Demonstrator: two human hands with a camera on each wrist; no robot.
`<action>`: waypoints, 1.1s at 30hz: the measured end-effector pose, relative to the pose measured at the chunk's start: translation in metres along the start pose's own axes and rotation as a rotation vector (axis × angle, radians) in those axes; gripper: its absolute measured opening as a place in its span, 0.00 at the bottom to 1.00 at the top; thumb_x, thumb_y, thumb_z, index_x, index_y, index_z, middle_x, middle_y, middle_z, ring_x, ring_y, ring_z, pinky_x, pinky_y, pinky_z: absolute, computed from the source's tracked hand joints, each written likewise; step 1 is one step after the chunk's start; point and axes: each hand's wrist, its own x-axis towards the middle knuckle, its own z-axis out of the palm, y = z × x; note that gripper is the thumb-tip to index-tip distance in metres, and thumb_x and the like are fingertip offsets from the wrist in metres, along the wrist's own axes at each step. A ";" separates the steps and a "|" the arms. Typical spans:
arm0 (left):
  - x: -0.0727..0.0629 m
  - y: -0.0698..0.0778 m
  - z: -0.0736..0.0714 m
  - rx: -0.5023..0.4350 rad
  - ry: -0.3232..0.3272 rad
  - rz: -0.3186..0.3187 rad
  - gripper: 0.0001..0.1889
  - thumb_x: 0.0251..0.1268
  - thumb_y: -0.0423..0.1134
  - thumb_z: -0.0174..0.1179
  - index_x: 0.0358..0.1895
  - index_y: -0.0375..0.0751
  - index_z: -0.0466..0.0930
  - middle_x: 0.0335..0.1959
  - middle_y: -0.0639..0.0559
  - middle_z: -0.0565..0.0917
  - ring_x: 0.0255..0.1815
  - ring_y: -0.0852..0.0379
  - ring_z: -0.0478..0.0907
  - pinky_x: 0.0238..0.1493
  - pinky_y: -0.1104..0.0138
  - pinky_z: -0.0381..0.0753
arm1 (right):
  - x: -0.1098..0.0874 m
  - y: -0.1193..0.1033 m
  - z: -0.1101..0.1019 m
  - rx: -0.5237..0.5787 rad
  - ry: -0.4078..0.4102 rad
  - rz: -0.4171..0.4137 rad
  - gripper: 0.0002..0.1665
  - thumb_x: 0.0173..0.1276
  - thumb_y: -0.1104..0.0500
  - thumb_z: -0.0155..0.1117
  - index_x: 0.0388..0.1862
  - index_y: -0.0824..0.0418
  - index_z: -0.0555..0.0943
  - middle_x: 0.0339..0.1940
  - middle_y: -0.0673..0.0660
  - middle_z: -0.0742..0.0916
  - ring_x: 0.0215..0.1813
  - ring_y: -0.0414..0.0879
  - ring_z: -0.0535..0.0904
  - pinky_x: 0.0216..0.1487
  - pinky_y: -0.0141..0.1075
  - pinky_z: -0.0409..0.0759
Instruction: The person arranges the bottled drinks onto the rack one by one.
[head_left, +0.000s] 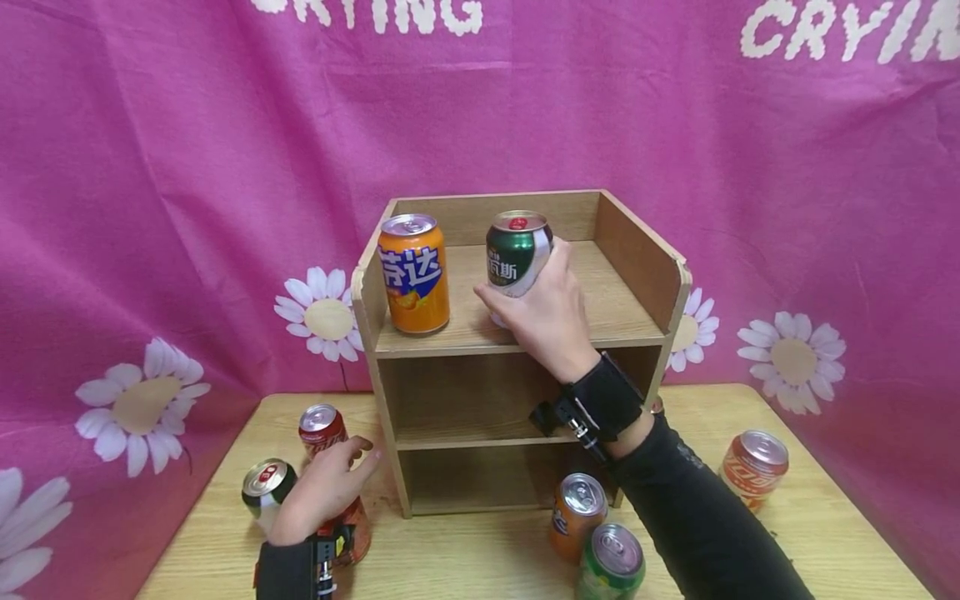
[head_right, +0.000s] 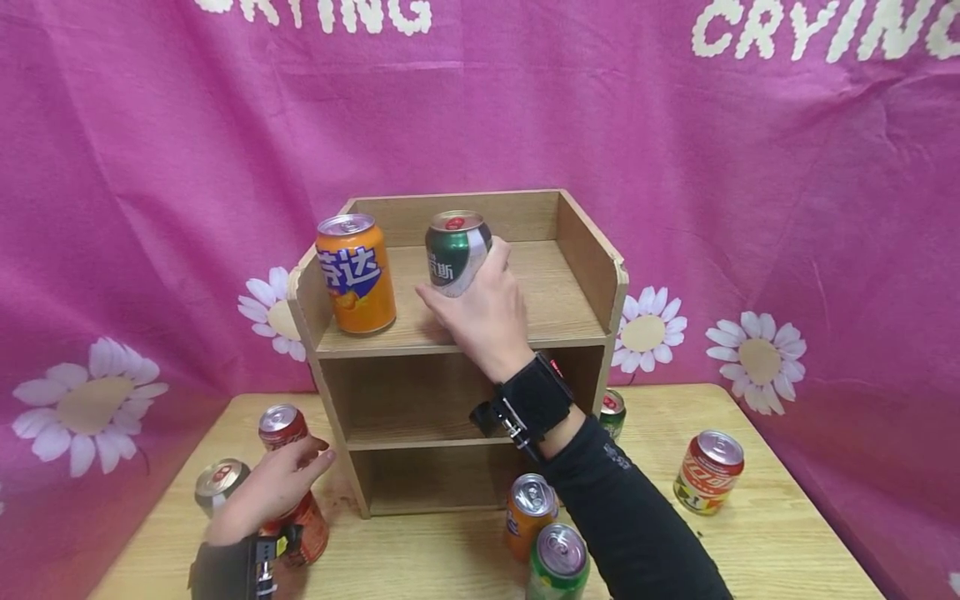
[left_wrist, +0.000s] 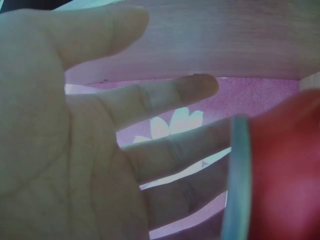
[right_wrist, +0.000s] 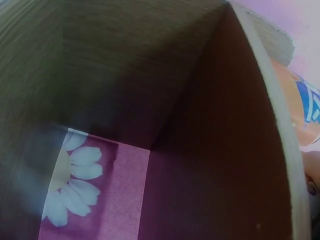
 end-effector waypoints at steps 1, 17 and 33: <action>0.001 0.000 0.000 0.000 0.000 0.001 0.17 0.70 0.46 0.52 0.50 0.37 0.79 0.47 0.41 0.82 0.50 0.42 0.77 0.48 0.46 0.73 | 0.000 0.000 0.000 -0.005 -0.003 -0.004 0.53 0.45 0.42 0.78 0.61 0.63 0.59 0.44 0.61 0.80 0.42 0.53 0.78 0.42 0.46 0.76; 0.001 0.000 0.003 0.001 0.009 0.003 0.15 0.69 0.45 0.54 0.48 0.37 0.80 0.45 0.42 0.82 0.49 0.41 0.77 0.47 0.47 0.73 | 0.007 0.000 0.004 -0.076 -0.080 -0.024 0.54 0.50 0.41 0.74 0.63 0.66 0.55 0.45 0.64 0.77 0.42 0.55 0.76 0.43 0.46 0.75; -0.003 -0.002 0.000 -0.008 -0.001 -0.021 0.18 0.70 0.49 0.52 0.50 0.38 0.79 0.46 0.43 0.82 0.50 0.42 0.77 0.49 0.45 0.71 | 0.008 0.005 0.000 0.040 -0.207 0.077 0.55 0.47 0.44 0.77 0.64 0.64 0.56 0.50 0.61 0.75 0.50 0.52 0.74 0.52 0.45 0.71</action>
